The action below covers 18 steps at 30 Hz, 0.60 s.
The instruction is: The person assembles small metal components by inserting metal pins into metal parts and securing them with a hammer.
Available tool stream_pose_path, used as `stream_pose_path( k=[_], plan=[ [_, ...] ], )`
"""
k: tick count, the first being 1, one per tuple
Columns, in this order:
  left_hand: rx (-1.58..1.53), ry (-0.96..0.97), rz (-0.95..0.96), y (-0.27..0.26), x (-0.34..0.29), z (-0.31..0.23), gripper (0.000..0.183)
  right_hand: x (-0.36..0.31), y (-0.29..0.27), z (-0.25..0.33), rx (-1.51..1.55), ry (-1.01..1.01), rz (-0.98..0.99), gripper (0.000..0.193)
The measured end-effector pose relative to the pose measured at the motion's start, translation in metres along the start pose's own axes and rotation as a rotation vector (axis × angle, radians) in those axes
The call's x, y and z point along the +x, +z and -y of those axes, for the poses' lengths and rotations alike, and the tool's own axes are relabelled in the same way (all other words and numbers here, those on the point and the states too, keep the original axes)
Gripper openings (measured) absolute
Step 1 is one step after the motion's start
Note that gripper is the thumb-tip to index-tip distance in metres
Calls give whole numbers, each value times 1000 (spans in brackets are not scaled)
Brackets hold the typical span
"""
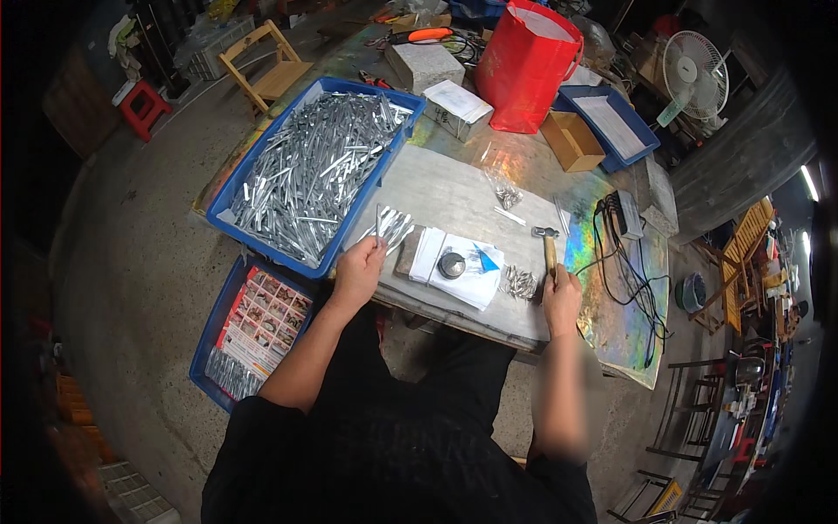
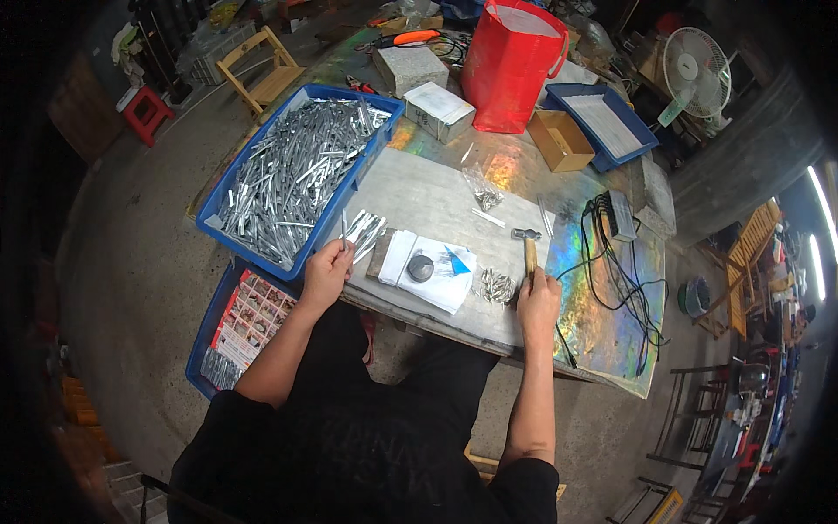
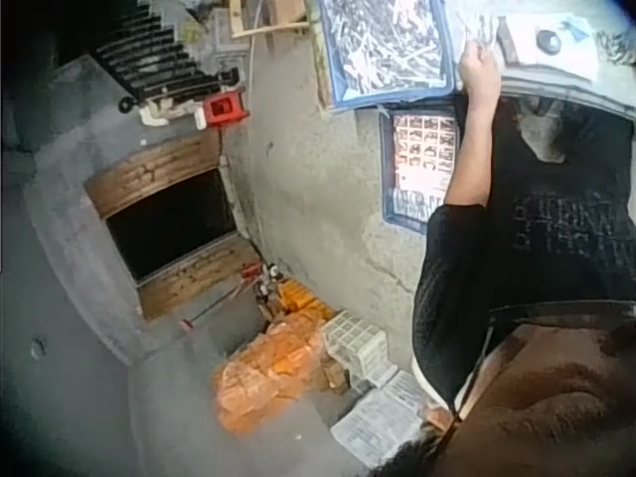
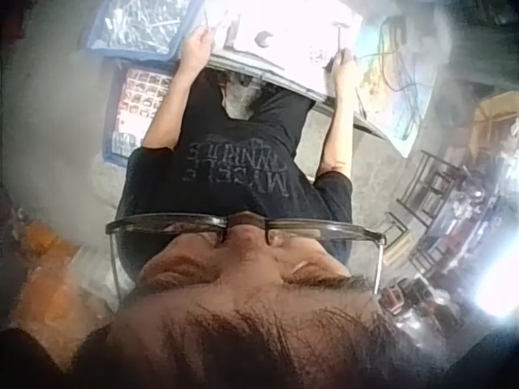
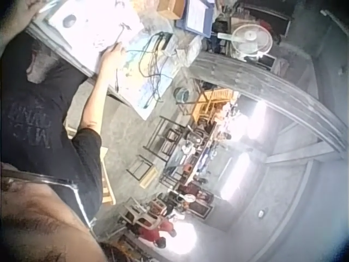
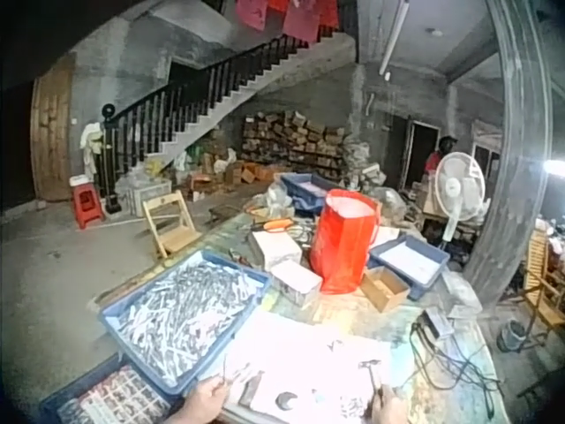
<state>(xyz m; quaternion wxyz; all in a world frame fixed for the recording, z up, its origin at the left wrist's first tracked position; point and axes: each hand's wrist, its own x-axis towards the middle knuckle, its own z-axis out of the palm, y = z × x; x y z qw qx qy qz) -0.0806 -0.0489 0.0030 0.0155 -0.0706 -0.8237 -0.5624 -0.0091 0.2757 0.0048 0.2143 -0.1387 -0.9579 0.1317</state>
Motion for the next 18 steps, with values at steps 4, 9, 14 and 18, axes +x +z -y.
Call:
stream_pose_path(
  k=[4, 9, 14, 18],
  plan=[
    [457, 332, -92, -5, 0, 13, 11, -10, -11, 12, 92, -7, -100, 25],
    [701, 341, -90, 5, 7, 27, 6, -24, -14, 7, 218, 45, -207, 24],
    [785, 422, -94, 14, 10, 31, 7, -35, -14, 8, 365, 56, -196, 23],
    [816, 412, -122, 18, 14, 32, 9, -41, -13, 11, 398, 65, -170, 22]
  ],
)
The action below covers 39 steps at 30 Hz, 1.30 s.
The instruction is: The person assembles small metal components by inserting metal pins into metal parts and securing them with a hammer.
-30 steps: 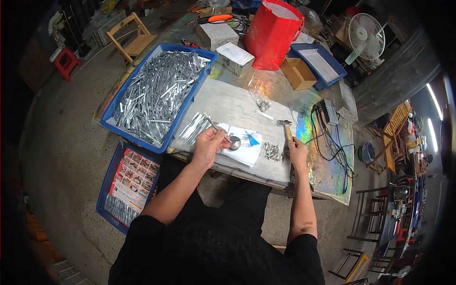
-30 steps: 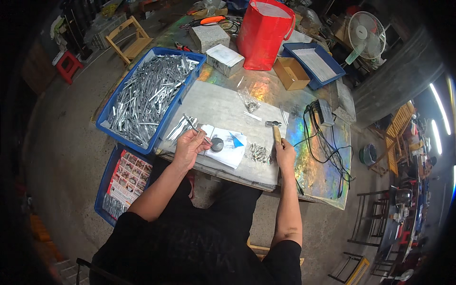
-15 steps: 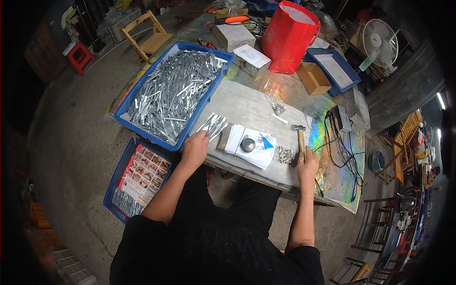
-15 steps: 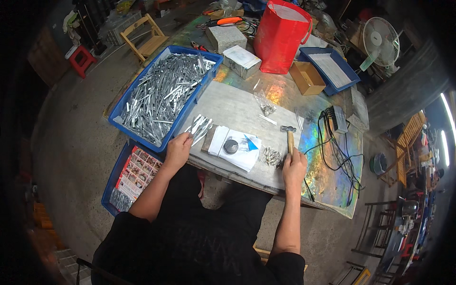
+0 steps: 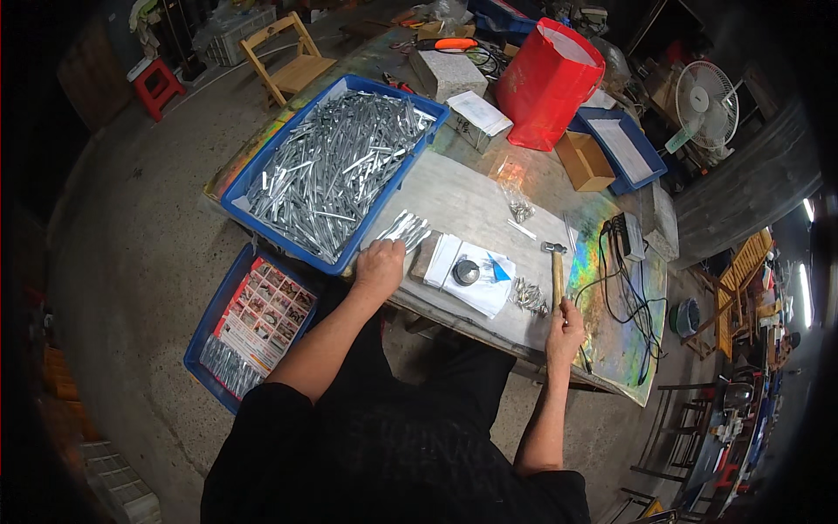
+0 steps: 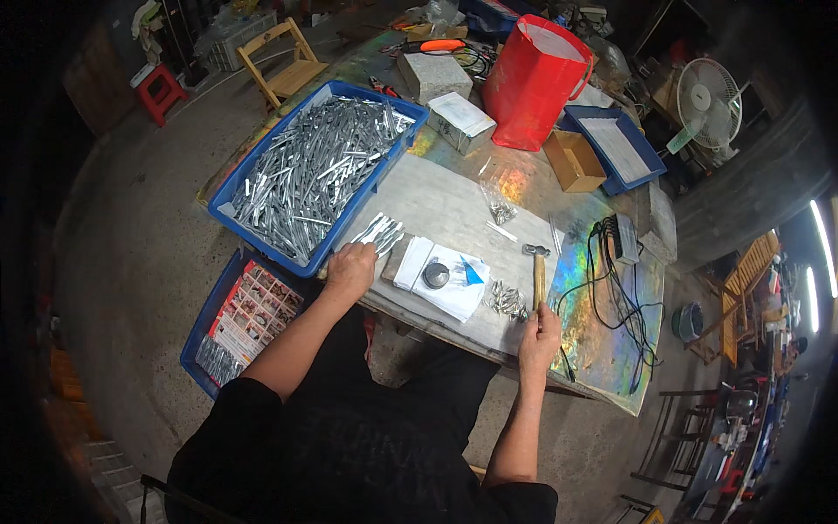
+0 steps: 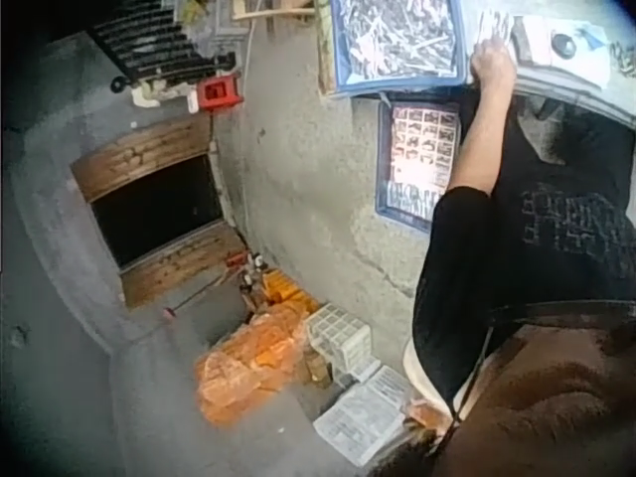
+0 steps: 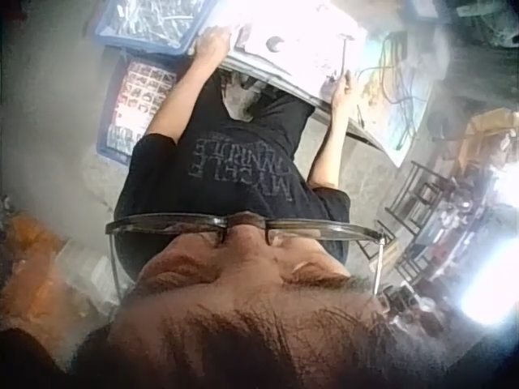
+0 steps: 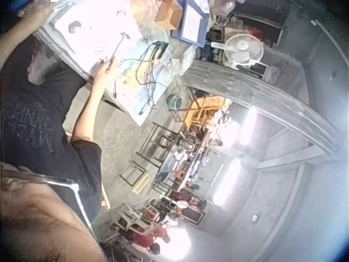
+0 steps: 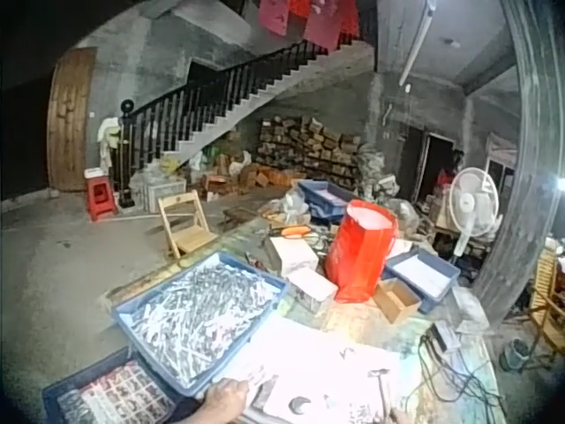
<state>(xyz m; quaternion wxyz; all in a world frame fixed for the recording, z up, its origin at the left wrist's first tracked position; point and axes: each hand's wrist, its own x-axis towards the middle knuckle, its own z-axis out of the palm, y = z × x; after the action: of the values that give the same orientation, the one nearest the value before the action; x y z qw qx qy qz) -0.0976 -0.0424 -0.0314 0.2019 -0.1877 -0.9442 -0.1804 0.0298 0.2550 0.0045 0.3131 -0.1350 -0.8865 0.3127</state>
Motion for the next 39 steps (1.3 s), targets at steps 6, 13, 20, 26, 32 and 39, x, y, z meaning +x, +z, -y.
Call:
stream_pose_path(
  k=[6, 13, 20, 26, 32, 39],
  plan=[
    [-51, -31, -22, -7, -2, 0, 11, -5, 5, 6, -10, 10, 58, 22],
    [-185, 83, -202, -59, -2, 3, 4, -11, 7, 13, 16, 11, 63, 20],
    [8, -131, -16, -76, 26, 79, 13, -20, 14, 20, 63, 45, 96, 21],
    [119, -172, 240, -86, 35, 90, 13, -24, 20, 21, 66, -1, 129, 20],
    [94, -138, 113, -111, 25, 89, 3, -27, 10, 31, 64, -17, 134, 19],
    [-574, -100, 164, -144, 11, 32, 10, -26, 20, 81, 207, -86, 185, 17]
  ],
)
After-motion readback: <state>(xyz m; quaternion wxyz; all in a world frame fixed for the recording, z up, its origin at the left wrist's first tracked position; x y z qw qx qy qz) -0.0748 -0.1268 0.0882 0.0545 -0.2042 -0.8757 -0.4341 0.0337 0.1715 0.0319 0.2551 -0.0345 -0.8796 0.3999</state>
